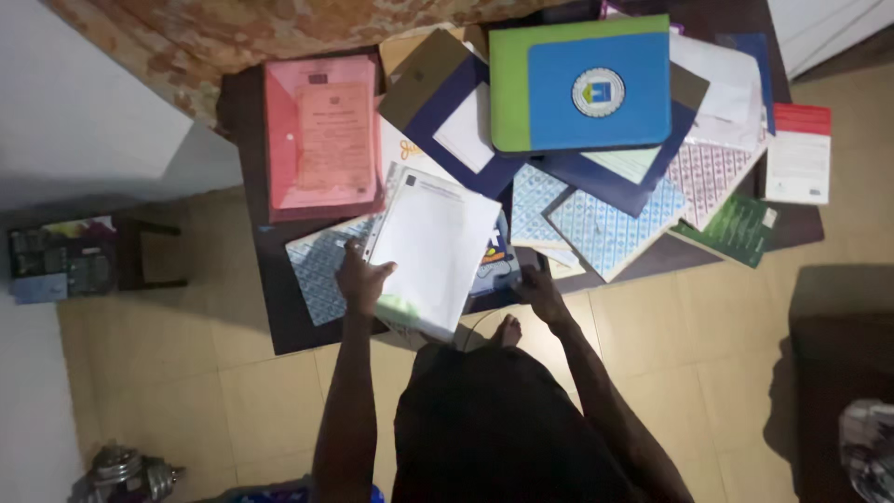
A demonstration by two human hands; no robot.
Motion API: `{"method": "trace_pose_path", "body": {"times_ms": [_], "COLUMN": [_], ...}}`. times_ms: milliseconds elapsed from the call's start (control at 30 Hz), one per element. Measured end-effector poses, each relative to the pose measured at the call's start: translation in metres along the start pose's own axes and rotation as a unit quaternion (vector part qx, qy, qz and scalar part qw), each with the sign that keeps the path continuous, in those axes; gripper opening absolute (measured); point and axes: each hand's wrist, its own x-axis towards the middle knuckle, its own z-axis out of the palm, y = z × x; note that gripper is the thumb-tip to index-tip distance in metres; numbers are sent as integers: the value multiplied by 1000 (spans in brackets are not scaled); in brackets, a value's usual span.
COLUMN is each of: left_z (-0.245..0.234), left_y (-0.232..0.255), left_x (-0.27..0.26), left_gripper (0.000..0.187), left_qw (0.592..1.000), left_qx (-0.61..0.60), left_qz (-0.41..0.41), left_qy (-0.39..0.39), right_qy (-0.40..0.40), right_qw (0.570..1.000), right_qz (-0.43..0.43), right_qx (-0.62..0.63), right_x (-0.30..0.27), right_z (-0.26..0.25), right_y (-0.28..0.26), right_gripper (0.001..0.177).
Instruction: The person organizes books and files on a table by picking them up, flipping them over, and placing them into separate stacks. The person handles hardcover books, softcover books, and document folders, moving them from one side of the table to another.
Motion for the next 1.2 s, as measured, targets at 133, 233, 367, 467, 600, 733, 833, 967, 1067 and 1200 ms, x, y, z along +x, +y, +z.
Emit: {"method": "trace_pose_path", "body": {"times_ms": [133,233,367,467,600,733,833,967,1067,1200], "left_z": [-41,-81,-127,-142,-142,-111,-43,11,22,14], "left_y": [29,52,62,51,13,-47,-60,-38,-7,-6], "left_x": [-19,-36,-31,0,87,149,131,41,-23,-52], "left_gripper": [45,31,22,25,52,77,85,85,97,107], "left_qw": [977,944,898,888,816,972,984,983,982,980], "left_qx": [-163,-279,-400,-440,-574,-233,-59,12,30,14], "left_qz": [-41,14,21,-15,24,25,120,173,168,193], "left_qy": [-133,-178,-180,-129,-61,18,120,56,79,47], "right_qy": [22,6,18,28,29,43,56,68,58,42], "right_qw": [998,999,998,997,997,996,993,995,995,987], "right_qz": [34,-1,47,-17,65,84,104,64,30,65], "right_qx": [-54,-54,-37,-76,-16,-4,-17,-42,-81,-140], "right_x": [-14,-12,0,6,14,5,8,5,4,10], "right_z": [2,2,0,0,-3,-5,-5,0,-1,-8], "right_y": [-6,-5,2,7,3,0,-4,-2,-1,0], "right_gripper": [44,32,34,31,33,35,37,41,42,36]}}
